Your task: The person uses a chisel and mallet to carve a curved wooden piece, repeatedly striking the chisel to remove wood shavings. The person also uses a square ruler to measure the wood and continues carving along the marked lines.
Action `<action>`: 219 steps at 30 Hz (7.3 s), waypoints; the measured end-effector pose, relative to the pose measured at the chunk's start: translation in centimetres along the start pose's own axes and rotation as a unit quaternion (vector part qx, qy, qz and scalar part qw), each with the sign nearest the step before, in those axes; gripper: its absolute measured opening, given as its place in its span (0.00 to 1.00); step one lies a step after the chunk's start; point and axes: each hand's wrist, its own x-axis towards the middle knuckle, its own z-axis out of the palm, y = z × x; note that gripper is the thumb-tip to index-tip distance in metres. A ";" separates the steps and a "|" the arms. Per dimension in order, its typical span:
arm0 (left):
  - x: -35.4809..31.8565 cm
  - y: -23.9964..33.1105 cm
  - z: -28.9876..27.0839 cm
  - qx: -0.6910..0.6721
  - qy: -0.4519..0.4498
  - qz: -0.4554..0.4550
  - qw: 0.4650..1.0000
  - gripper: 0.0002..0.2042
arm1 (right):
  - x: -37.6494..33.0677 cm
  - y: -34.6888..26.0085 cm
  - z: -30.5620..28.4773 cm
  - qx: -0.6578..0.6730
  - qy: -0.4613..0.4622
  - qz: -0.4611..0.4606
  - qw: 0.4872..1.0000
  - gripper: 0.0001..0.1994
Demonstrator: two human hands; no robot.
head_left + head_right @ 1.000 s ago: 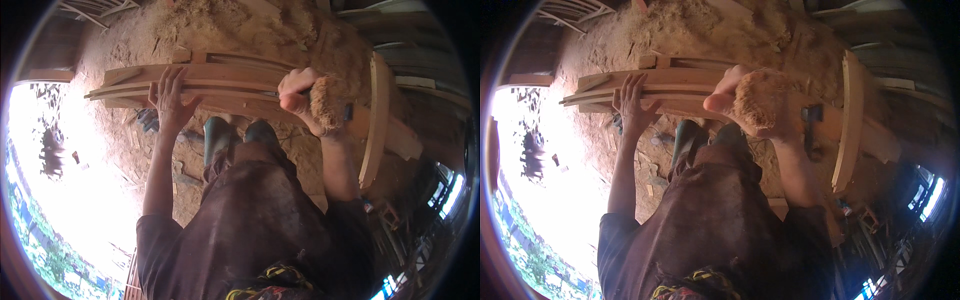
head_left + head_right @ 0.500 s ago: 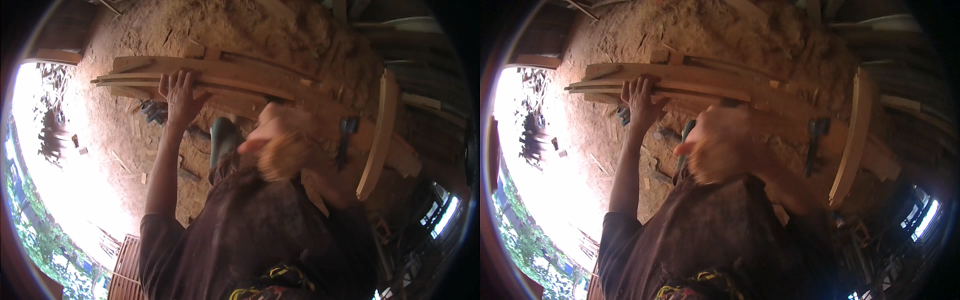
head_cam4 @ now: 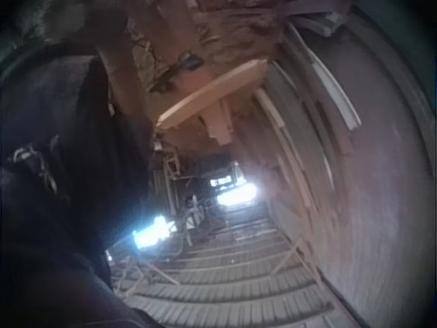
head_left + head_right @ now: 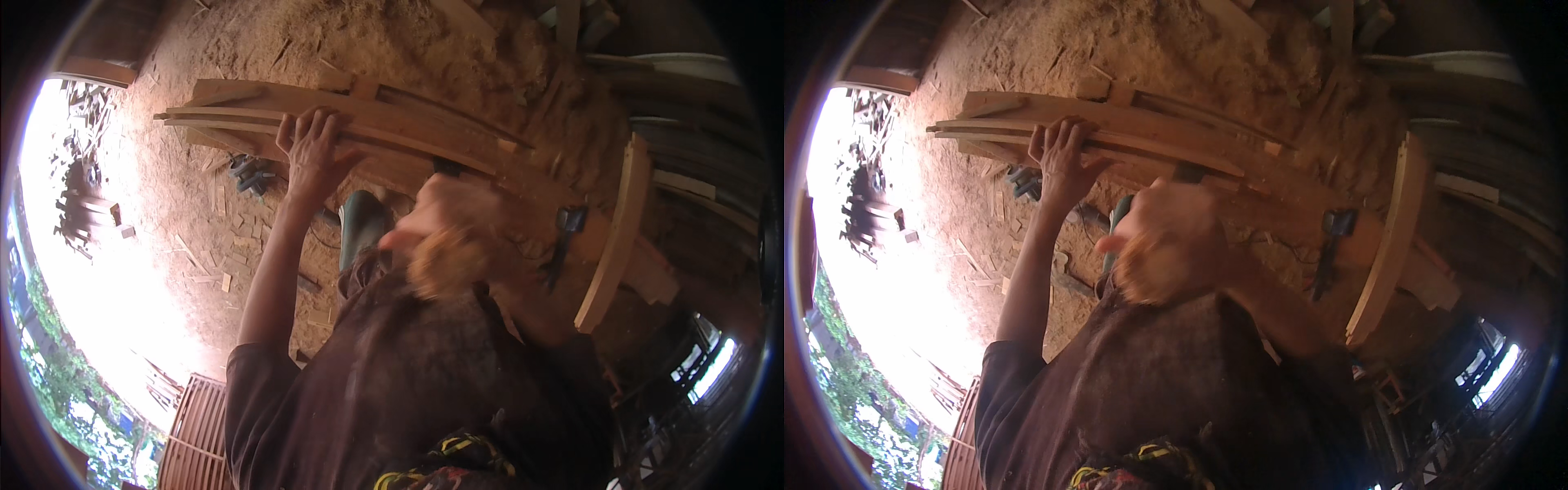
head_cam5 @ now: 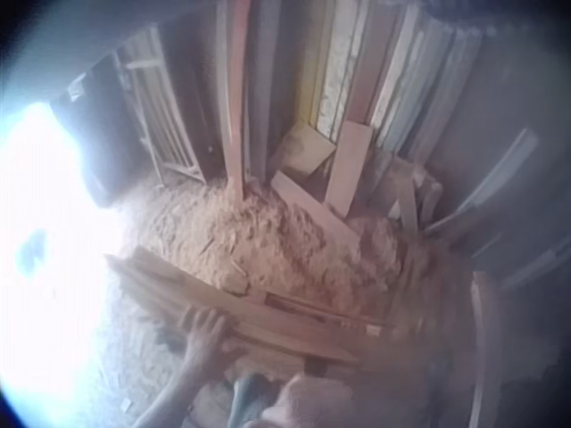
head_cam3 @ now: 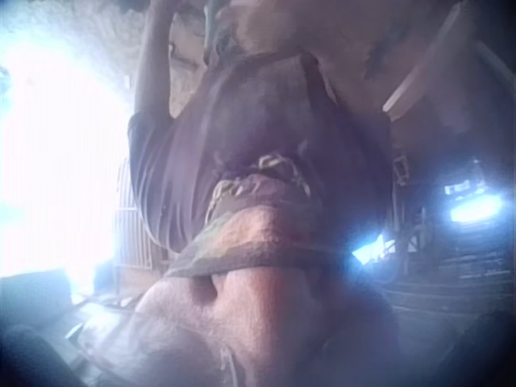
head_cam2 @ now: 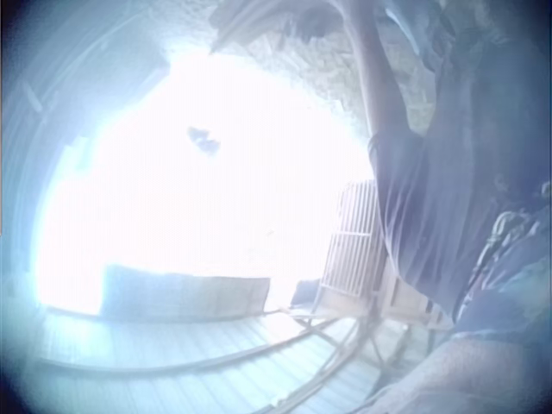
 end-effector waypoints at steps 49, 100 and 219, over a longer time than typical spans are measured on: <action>0.4 -7.0 -3.5 -0.006 0.022 -0.049 0.999 0.38 | 9.1 -0.1 6.5 0.056 -0.030 -0.071 0.995 0.14; -2.2 -17.6 -6.6 -0.005 0.128 -0.222 0.967 0.65 | 17.2 3.7 7.9 0.258 0.011 0.108 0.960 0.11; 1.9 6.9 1.8 -0.014 -0.044 0.204 0.978 0.29 | -20.2 -4.9 -17.3 0.175 0.505 0.076 0.842 0.12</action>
